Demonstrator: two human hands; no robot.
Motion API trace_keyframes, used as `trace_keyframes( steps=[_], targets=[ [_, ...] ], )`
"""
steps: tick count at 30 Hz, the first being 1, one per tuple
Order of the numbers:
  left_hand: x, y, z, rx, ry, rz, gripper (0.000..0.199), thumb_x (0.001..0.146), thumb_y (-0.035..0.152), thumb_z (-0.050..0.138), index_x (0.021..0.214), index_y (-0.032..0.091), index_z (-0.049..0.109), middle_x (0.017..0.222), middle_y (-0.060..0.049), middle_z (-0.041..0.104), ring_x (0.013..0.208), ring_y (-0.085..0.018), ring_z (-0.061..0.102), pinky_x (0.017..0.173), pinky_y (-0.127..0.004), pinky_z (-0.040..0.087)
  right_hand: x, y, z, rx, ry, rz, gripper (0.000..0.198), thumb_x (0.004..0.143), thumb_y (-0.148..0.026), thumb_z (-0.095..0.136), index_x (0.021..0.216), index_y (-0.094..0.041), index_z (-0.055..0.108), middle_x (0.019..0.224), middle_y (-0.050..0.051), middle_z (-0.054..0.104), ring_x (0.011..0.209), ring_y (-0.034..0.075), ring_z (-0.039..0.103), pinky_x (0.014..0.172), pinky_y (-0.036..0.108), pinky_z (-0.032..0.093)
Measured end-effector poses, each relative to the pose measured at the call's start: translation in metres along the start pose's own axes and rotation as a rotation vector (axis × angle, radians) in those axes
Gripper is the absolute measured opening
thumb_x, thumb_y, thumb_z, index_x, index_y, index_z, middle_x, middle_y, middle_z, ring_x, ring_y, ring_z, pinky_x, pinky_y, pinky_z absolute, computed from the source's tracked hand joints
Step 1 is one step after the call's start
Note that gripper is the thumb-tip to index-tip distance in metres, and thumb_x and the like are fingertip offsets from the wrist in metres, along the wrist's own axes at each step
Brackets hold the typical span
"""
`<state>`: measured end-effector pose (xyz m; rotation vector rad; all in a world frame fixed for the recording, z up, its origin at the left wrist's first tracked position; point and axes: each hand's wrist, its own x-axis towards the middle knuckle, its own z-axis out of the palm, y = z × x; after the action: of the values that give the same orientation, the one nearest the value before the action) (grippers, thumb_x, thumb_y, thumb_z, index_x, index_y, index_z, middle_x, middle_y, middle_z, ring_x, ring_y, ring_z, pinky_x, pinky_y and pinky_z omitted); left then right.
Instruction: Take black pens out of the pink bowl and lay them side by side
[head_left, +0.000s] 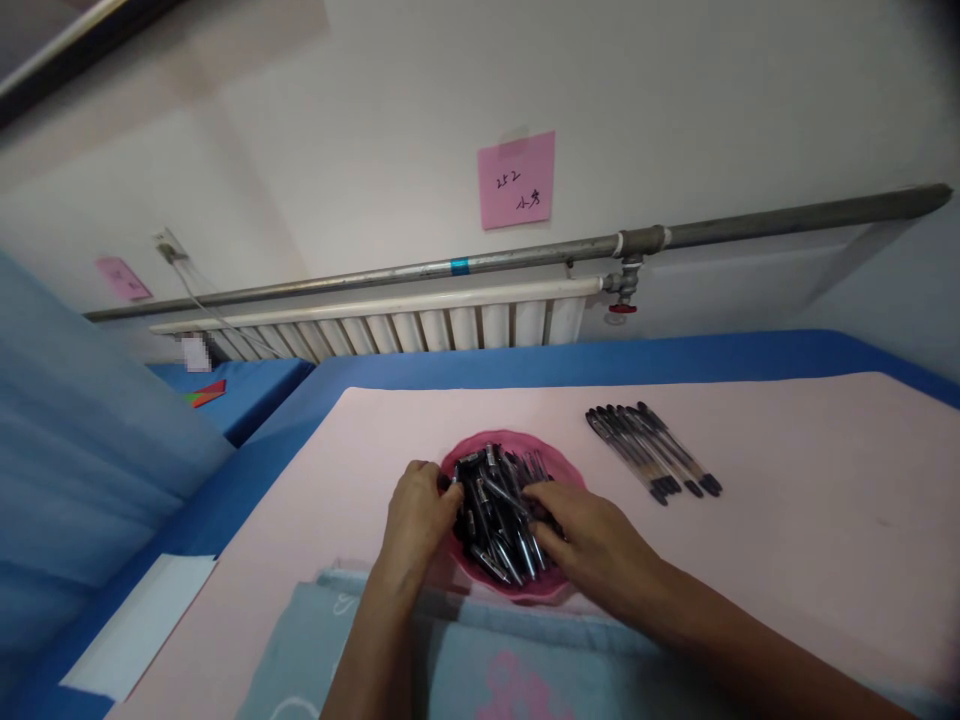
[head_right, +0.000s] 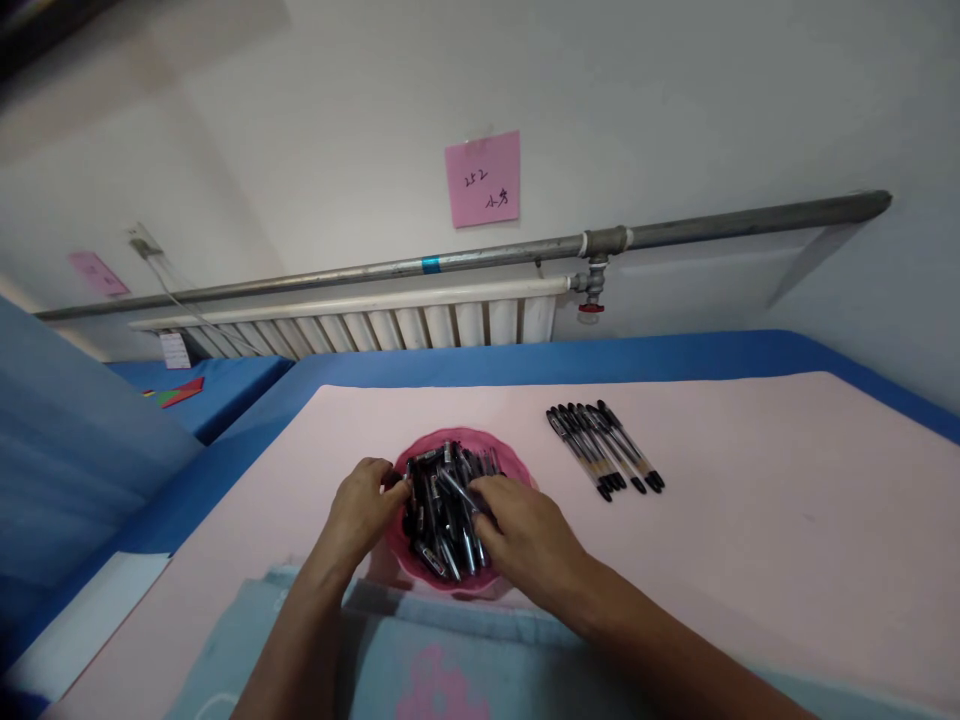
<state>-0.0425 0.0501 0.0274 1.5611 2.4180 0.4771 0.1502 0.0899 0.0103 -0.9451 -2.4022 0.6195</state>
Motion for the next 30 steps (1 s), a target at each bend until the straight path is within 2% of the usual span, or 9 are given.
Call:
trace_keyframes(
  steps=[4, 7, 11, 16, 21, 24, 30],
  targets=[
    [0.0, 0.0, 0.0, 0.006, 0.005, 0.01, 0.021, 0.077, 0.029, 0.048, 0.076, 0.015, 0.064, 0.087, -0.009, 0.062, 0.082, -0.02, 0.057, 0.072, -0.029, 0.04, 0.002, -0.001, -0.005, 0.191, 0.077, 0.187, 0.023, 0.078, -0.019, 0.049, 0.098, -0.022, 0.061, 0.082, 0.001, 0.068, 0.071, 0.017, 0.063, 0.063, 0.03, 0.049],
    [-0.001, 0.002, 0.0, 0.017, -0.004, 0.01, 0.018, 0.076, 0.028, 0.05, 0.076, 0.016, 0.063, 0.087, -0.008, 0.062, 0.082, -0.019, 0.057, 0.072, -0.028, 0.04, 0.003, -0.003, -0.008, 0.3, 0.16, 0.243, 0.021, 0.076, -0.024, 0.051, 0.094, -0.023, 0.061, 0.074, -0.001, 0.067, 0.063, 0.016, 0.062, 0.058, 0.028, 0.049],
    [-0.002, 0.002, 0.001, 0.04, -0.005, -0.014, 0.016, 0.075, 0.028, 0.052, 0.076, 0.016, 0.062, 0.09, -0.009, 0.061, 0.085, -0.019, 0.057, 0.074, -0.028, 0.04, 0.004, -0.003, -0.009, 0.356, 0.186, 0.248, 0.019, 0.073, -0.023, 0.052, 0.09, -0.022, 0.063, 0.071, -0.001, 0.066, 0.061, 0.015, 0.061, 0.056, 0.027, 0.05],
    [-0.004, 0.002, 0.003, 0.053, 0.078, 0.016, 0.016, 0.075, 0.021, 0.051, 0.086, 0.015, 0.061, 0.099, -0.01, 0.059, 0.094, -0.021, 0.055, 0.081, -0.03, 0.04, 0.005, -0.001, -0.009, 0.393, 0.182, 0.242, 0.019, 0.073, -0.023, 0.053, 0.09, -0.022, 0.063, 0.072, -0.001, 0.066, 0.061, 0.015, 0.061, 0.056, 0.027, 0.049],
    [-0.005, 0.006, 0.005, 0.115, 0.043, 0.082, 0.032, 0.074, 0.01, 0.044, 0.098, 0.016, 0.064, 0.118, -0.013, 0.055, 0.107, -0.025, 0.05, 0.089, -0.033, 0.037, 0.005, 0.0, -0.008, 0.382, 0.161, 0.246, 0.02, 0.073, -0.021, 0.054, 0.091, -0.02, 0.063, 0.073, 0.0, 0.067, 0.063, 0.015, 0.061, 0.06, 0.028, 0.049],
    [-0.006, 0.01, 0.008, 0.166, -0.005, 0.052, 0.032, 0.078, 0.02, 0.045, 0.103, 0.016, 0.065, 0.128, -0.014, 0.051, 0.114, -0.029, 0.046, 0.092, -0.039, 0.036, 0.004, 0.001, -0.006, 0.391, 0.128, 0.243, 0.022, 0.074, -0.021, 0.053, 0.094, -0.019, 0.062, 0.076, 0.001, 0.067, 0.066, 0.015, 0.061, 0.062, 0.029, 0.049],
    [-0.006, 0.018, 0.014, 0.148, -0.016, 0.036, 0.031, 0.081, 0.033, 0.047, 0.098, 0.017, 0.068, 0.127, -0.015, 0.051, 0.114, -0.029, 0.046, 0.093, -0.039, 0.035, 0.003, 0.003, -0.005, 0.372, 0.112, 0.207, 0.022, 0.076, -0.019, 0.051, 0.096, -0.02, 0.061, 0.077, 0.0, 0.066, 0.067, 0.015, 0.061, 0.064, 0.029, 0.048]
  ],
)
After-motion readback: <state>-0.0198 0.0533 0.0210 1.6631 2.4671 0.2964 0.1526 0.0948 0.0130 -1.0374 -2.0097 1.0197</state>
